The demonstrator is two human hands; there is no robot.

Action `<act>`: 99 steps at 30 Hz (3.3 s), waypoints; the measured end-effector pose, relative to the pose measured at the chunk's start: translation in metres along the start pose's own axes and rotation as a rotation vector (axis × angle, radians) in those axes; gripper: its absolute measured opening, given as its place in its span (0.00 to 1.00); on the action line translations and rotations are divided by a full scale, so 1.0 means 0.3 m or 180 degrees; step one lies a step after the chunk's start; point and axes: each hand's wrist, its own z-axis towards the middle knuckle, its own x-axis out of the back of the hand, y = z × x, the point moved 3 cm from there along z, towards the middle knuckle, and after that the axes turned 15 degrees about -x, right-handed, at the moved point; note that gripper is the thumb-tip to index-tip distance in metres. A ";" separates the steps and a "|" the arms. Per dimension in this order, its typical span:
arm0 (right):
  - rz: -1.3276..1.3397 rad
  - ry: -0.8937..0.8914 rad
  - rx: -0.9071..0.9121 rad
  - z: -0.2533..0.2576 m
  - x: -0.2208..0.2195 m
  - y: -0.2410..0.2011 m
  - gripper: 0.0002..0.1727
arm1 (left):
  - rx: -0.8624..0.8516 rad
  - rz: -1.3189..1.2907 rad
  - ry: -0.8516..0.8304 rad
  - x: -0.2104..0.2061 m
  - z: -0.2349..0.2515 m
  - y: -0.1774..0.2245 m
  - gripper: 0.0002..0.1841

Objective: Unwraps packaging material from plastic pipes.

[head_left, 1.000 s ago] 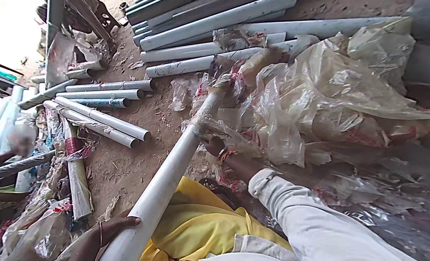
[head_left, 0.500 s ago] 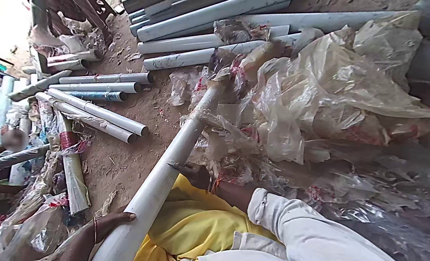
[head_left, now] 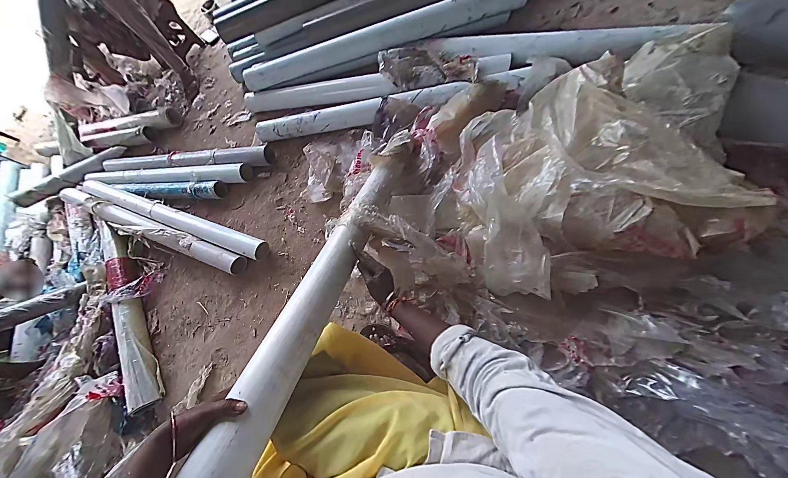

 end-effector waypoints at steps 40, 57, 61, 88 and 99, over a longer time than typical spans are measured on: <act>0.0295 0.0720 0.1020 0.143 -0.152 0.184 0.19 | -0.0142 -0.0005 -0.0091 0.009 0.022 -0.012 0.36; 0.0063 0.0585 0.1055 0.120 -0.120 0.132 0.16 | -0.0181 0.0029 -0.0096 -0.008 0.017 0.010 0.35; -0.0093 0.0462 0.0664 0.170 -0.081 0.116 0.18 | -0.0152 0.0048 -0.0080 -0.011 0.016 0.008 0.38; -0.1497 -0.0057 0.0566 0.179 0.041 -0.037 0.20 | -0.0186 0.0110 -0.0090 -0.003 0.028 -0.004 0.40; -0.1799 -0.0127 0.0454 0.206 0.073 -0.059 0.21 | -0.0190 0.0155 -0.0122 -0.024 0.024 0.007 0.34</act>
